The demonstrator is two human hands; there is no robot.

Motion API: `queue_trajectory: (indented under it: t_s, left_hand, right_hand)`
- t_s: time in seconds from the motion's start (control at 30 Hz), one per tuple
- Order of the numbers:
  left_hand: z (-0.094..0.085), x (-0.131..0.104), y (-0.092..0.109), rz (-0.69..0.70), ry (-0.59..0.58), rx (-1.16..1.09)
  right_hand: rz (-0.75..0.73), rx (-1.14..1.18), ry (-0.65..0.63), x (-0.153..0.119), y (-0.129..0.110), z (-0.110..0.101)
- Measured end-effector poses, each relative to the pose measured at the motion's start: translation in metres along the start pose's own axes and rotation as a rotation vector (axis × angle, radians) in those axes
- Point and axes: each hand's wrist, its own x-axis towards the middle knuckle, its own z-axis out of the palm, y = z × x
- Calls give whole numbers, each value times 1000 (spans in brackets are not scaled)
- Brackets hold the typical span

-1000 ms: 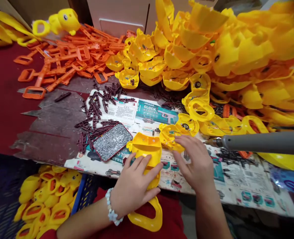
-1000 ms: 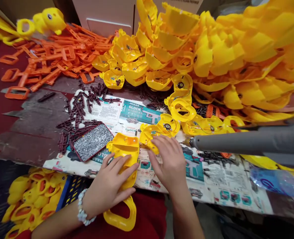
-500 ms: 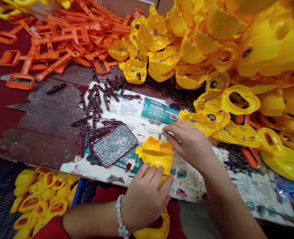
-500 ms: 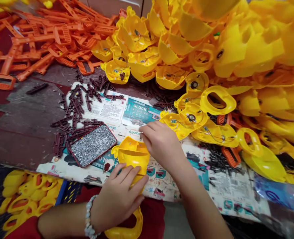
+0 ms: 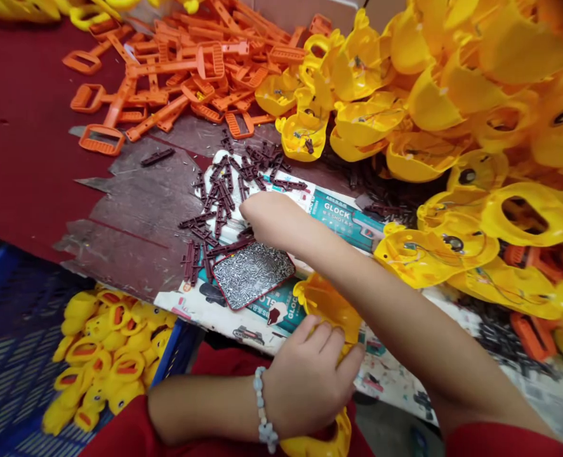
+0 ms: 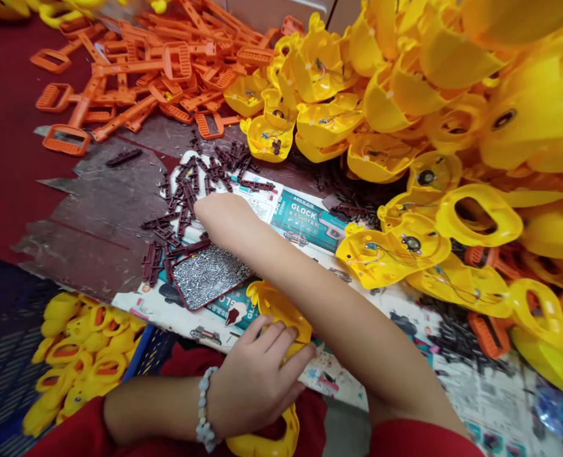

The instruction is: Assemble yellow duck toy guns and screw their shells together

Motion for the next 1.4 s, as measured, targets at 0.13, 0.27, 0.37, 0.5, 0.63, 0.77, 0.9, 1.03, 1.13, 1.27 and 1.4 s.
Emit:
queue_trajectory:
  t_s: [0.13,0.27,0.37,0.5,0.63,0.77,0.9,1.03,1.13,1.27,1.4]
  left_hand:
    - [1,-1,0,-2,16,1]
    - [1,0,0,-18,-10,-23]
    - [1,0,0,-11,8,-30]
    - [2,1,0,-8,38,-6]
    - [2,2,1,-17,24,-5]
    - [4,1,2,-24,86,2]
    - [5,-1,2,-17,70,6]
    - [4,-1,0,-16,31,-4]
    - [3,-1,-1,-14,0,-12]
    - [2,-2,-2,5,-52,-14]
    - [4,-3,-2,1,-46,-13]
  right_hand:
    - [74,23,88,-48,9,-28]
    - [97,267,456,-129,12,-32]
    - [112,313,517,-169,12,-11]
    - [88,211,503,-178,18,20]
    - [69,182,459,-173,25,30]
    - [29,166,480,-170,32,30]
    - [13,195,451,-167,36,37]
    - [36,214,434,-170,37,38]
    - [-33,255,352,-170,40,19]
    - [-105,256,500,-132,52,-10]
    - [192,-92,391,-54,79,-4]
